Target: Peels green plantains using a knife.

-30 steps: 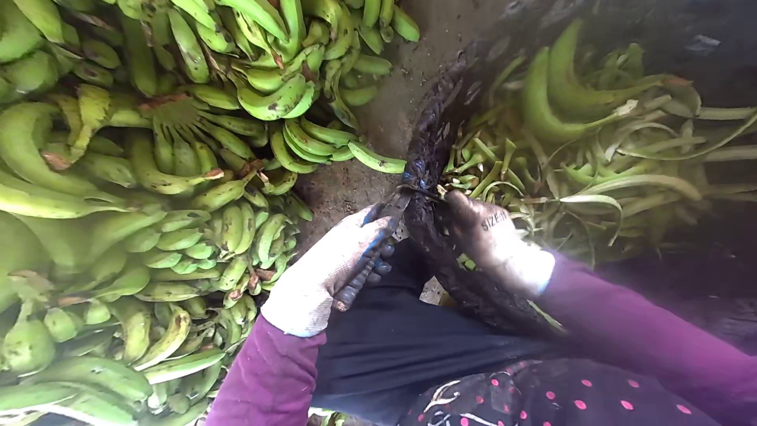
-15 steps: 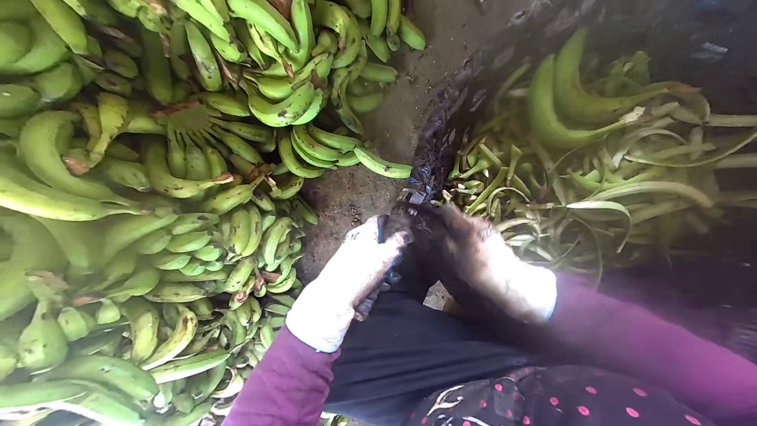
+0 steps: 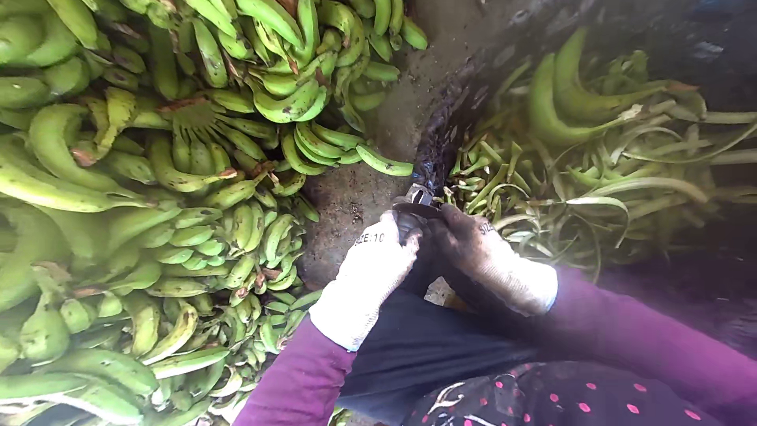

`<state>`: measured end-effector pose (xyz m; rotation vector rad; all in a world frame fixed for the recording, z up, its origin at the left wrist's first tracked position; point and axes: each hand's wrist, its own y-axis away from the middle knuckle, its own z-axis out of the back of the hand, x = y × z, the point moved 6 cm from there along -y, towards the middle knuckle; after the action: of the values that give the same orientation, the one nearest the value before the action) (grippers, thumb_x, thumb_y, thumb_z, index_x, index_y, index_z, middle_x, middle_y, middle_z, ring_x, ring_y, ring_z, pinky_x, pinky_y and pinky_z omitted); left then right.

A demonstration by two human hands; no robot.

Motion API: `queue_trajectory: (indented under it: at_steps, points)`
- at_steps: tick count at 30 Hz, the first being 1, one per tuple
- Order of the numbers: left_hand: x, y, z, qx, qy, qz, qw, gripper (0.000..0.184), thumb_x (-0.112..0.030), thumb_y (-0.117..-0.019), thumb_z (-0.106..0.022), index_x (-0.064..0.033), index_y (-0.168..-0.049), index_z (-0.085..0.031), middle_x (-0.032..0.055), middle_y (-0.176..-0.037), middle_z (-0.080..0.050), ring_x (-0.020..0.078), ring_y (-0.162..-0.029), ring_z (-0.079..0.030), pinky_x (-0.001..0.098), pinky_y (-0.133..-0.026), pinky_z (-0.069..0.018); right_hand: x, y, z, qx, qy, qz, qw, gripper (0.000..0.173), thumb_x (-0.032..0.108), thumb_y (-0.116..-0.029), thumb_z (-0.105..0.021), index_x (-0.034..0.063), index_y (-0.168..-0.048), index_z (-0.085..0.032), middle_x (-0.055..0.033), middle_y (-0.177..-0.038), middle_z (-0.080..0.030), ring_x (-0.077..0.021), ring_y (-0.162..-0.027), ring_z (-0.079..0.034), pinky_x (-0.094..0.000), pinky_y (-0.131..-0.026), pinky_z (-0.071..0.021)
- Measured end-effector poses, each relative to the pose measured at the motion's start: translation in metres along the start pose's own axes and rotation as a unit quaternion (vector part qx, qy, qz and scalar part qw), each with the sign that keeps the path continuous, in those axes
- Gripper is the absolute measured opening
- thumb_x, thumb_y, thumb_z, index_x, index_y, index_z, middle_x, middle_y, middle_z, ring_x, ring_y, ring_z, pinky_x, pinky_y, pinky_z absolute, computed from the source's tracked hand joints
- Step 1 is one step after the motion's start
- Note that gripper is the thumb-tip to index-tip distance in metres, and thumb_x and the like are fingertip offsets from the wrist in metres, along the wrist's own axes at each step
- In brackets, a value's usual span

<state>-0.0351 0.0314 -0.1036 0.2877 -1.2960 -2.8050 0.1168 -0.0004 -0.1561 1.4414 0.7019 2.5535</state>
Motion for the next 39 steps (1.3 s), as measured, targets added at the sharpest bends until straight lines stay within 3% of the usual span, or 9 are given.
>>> queue_trajectory:
  at_steps: [10,12,16,19,26,29,32,35,39]
  points:
    - [-0.002,0.000,0.006,0.009,0.032,0.000,0.999,0.047,-0.043,-0.1020,-0.058,-0.0076,-0.133,-0.056,0.0131,-0.101,-0.071,0.0266,-0.092,-0.071,0.0512,-0.083,-0.0571,-0.014,-0.005,0.014,-0.013,-0.007,-0.045,0.999,0.032,0.034,-0.1090,-0.046,0.0129,-0.125,-0.064,-0.0114,-0.090,-0.069,-0.0281,-0.080,-0.069,-0.0556,-0.072,-0.0564]
    - [-0.003,0.002,0.006,0.011,0.033,0.001,0.999,0.047,-0.043,-0.1023,-0.058,-0.0074,-0.133,-0.056,0.0131,-0.097,-0.070,0.0271,-0.085,-0.071,0.0512,-0.077,-0.0577,-0.004,0.005,0.012,0.021,-0.003,-0.041,0.999,0.029,0.036,-0.1082,-0.047,0.0141,-0.118,-0.064,-0.0083,-0.086,-0.067,-0.0253,-0.080,-0.068,-0.0521,-0.072,-0.0546]
    - [-0.007,0.003,0.010,0.017,0.024,0.010,1.000,0.046,-0.040,-0.1026,-0.058,-0.0058,-0.134,-0.056,0.0163,-0.103,-0.070,0.0308,-0.095,-0.070,0.0542,-0.085,-0.0553,-0.012,-0.008,0.016,-0.002,-0.010,-0.036,0.999,0.029,0.034,-0.1089,-0.046,0.0115,-0.117,-0.063,-0.0113,-0.087,-0.068,-0.0288,-0.080,-0.069,-0.0559,-0.070,-0.0547]
    - [-0.006,0.004,0.006,0.022,0.027,0.008,0.999,0.049,-0.043,-0.1027,-0.057,-0.0073,-0.136,-0.054,0.0140,-0.098,-0.070,0.0271,-0.084,-0.071,0.0505,-0.075,-0.0583,-0.003,0.005,0.012,0.033,-0.018,-0.035,0.999,0.030,0.036,-0.1079,-0.047,0.0142,-0.115,-0.065,-0.0071,-0.084,-0.066,-0.0237,-0.077,-0.067,-0.0511,-0.069,-0.0546]
    - [-0.008,0.007,0.009,0.017,0.043,-0.006,0.999,0.047,-0.040,-0.1033,-0.057,-0.0063,-0.135,-0.054,0.0152,-0.099,-0.070,0.0289,-0.087,-0.070,0.0518,-0.078,-0.0566,-0.003,0.005,0.014,0.022,-0.027,-0.031,0.999,0.028,0.032,-0.1080,-0.048,0.0111,-0.116,-0.065,-0.0093,-0.088,-0.067,-0.0245,-0.080,-0.067,-0.0509,-0.072,-0.0552]
    - [-0.010,0.004,0.011,0.011,0.026,0.000,1.000,0.049,-0.040,-0.1027,-0.058,-0.0056,-0.137,-0.054,0.0162,-0.106,-0.071,0.0304,-0.097,-0.070,0.0538,-0.087,-0.0550,-0.012,-0.008,0.019,-0.009,-0.019,-0.042,0.999,0.030,0.034,-0.1093,-0.046,0.0115,-0.118,-0.063,-0.0119,-0.086,-0.067,-0.0287,-0.077,-0.068,-0.0559,-0.068,-0.0543]
    - [-0.009,0.006,0.010,0.021,0.030,0.003,0.999,0.046,-0.041,-0.1027,-0.057,-0.0070,-0.134,-0.055,0.0139,-0.099,-0.070,0.0277,-0.086,-0.070,0.0511,-0.077,-0.0576,-0.003,0.001,0.011,0.017,-0.024,-0.033,0.999,0.029,0.036,-0.1081,-0.048,0.0152,-0.117,-0.065,-0.0072,-0.085,-0.067,-0.0234,-0.076,-0.067,-0.0514,-0.068,-0.0553]
    - [-0.009,0.003,0.011,0.018,0.028,0.000,0.999,0.048,-0.040,-0.1020,-0.059,-0.0064,-0.135,-0.055,0.0153,-0.105,-0.071,0.0294,-0.097,-0.070,0.0534,-0.086,-0.0555,-0.010,-0.011,0.017,-0.001,-0.018,-0.043,0.999,0.030,0.035,-0.1091,-0.046,0.0125,-0.120,-0.064,-0.0123,-0.087,-0.068,-0.0297,-0.078,-0.069,-0.0569,-0.068,-0.0545]
    - [-0.005,0.001,0.004,0.024,0.026,-0.011,0.999,0.049,-0.043,-0.1021,-0.058,-0.0086,-0.137,-0.054,0.0123,-0.097,-0.070,0.0262,-0.084,-0.070,0.0504,-0.077,-0.0578,-0.003,0.000,0.011,0.015,-0.016,-0.027,0.999,0.029,0.036,-0.1077,-0.048,0.0148,-0.118,-0.066,-0.0094,-0.085,-0.068,-0.0273,-0.076,-0.068,-0.0553,-0.068,-0.0552]
